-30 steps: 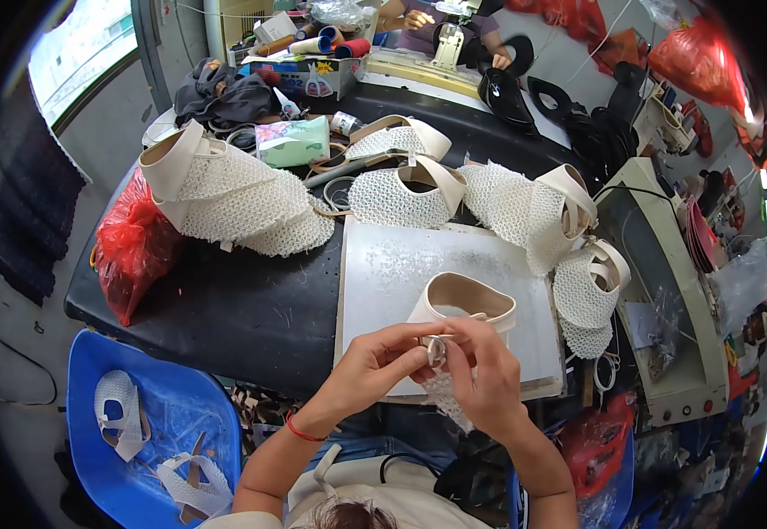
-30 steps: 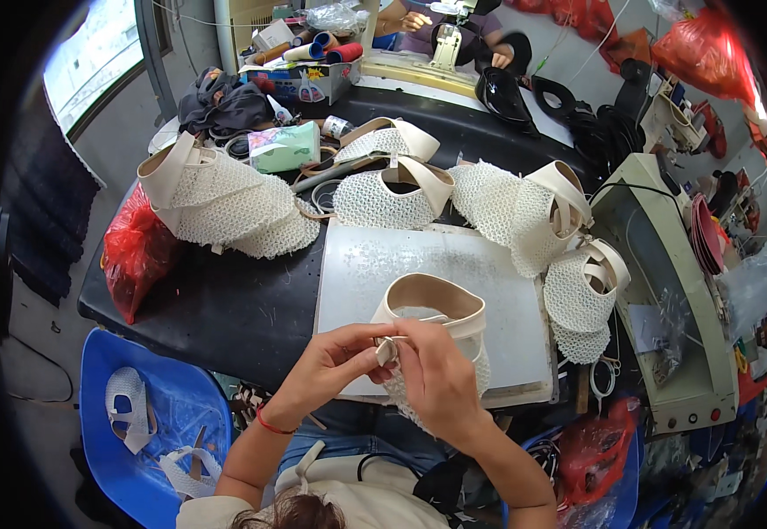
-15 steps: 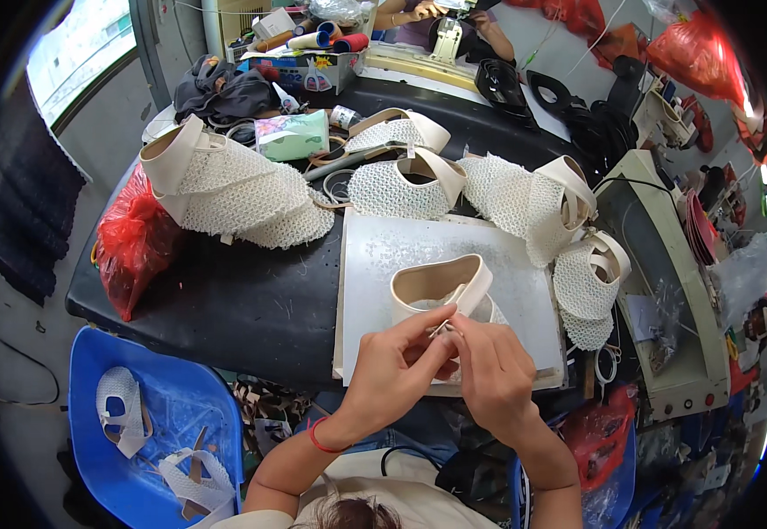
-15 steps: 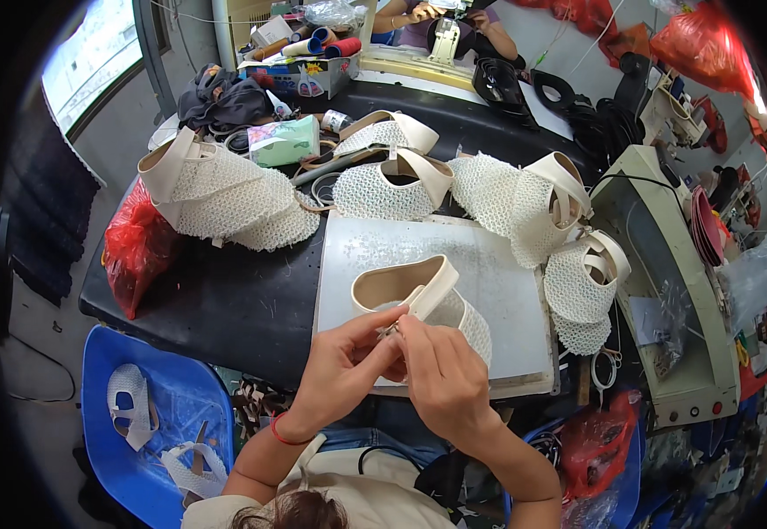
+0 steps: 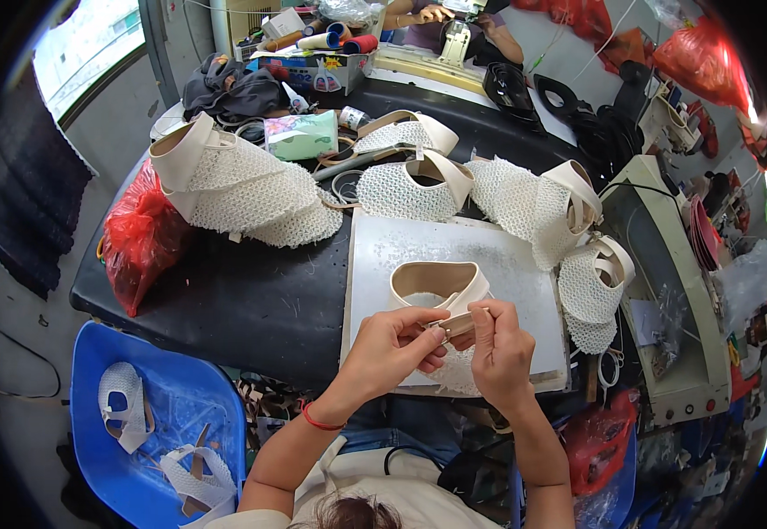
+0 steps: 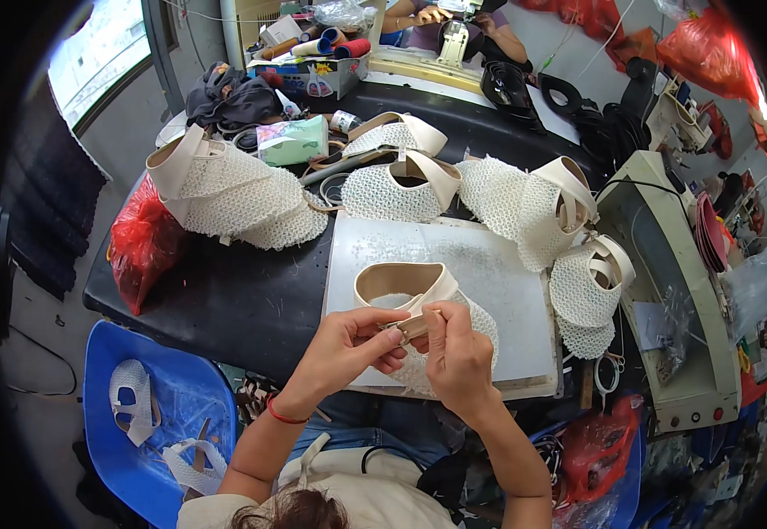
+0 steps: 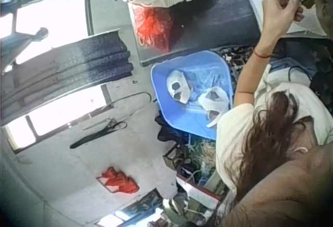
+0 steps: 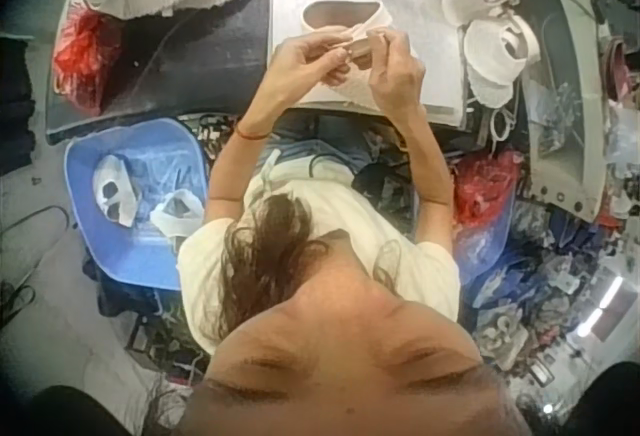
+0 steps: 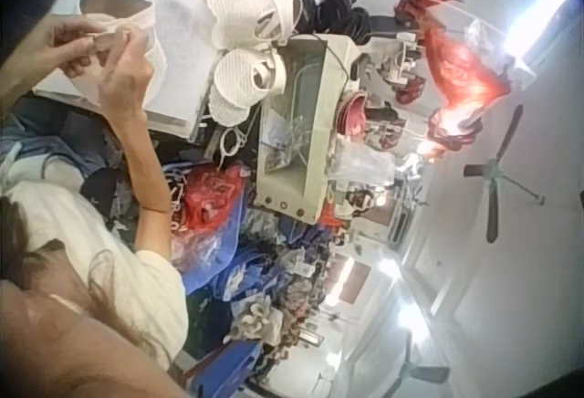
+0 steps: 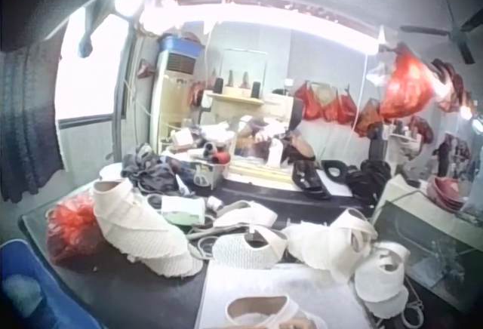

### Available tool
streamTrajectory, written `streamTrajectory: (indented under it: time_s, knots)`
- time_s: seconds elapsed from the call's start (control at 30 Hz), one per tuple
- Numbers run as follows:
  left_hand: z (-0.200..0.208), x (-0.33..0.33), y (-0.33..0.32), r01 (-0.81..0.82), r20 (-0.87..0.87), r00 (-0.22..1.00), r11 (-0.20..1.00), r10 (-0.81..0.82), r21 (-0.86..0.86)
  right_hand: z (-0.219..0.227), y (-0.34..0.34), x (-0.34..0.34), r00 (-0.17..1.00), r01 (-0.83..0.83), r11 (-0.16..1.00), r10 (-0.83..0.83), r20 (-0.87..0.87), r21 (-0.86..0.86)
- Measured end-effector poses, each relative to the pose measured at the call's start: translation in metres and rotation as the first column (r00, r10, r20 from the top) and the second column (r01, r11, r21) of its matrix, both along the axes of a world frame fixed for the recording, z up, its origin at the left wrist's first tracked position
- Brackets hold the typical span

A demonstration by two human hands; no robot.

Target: The person attaches metal buckles to the straps of white woven sandals. They pick up each sandal from a blue bin, thread the strap through the buckle, and secure it by hand. The person works on multiple sandals sequentially, placing the finished ones on the table.

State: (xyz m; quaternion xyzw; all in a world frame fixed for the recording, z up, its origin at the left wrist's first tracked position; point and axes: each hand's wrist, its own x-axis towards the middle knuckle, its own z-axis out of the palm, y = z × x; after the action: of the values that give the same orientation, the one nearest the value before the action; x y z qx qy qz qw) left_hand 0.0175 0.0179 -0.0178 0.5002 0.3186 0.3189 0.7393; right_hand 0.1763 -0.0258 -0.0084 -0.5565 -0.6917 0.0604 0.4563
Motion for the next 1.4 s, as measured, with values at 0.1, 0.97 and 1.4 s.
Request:
streamTrajectory:
  time_s: [0.1,0.97,1.4]
  knots:
    - [-0.003,0.002,-0.004,-0.015,-0.020,1.000,1.000,0.016,0.013,-0.004,-0.002,-0.001,0.990,-0.001,0.995,-0.013,0.140,0.096]
    - [-0.018,0.008,-0.014,-0.123,0.155,0.983,0.981,0.100,0.149,-0.001,-0.018,-0.002,0.376,-0.284,0.942,-0.064,-0.924,-0.180]
    - [-0.012,0.022,-0.028,-0.247,-0.057,0.828,0.455,0.558,0.855,-0.010,-0.024,-0.025,0.985,0.032,0.952,-0.083,0.154,0.306]
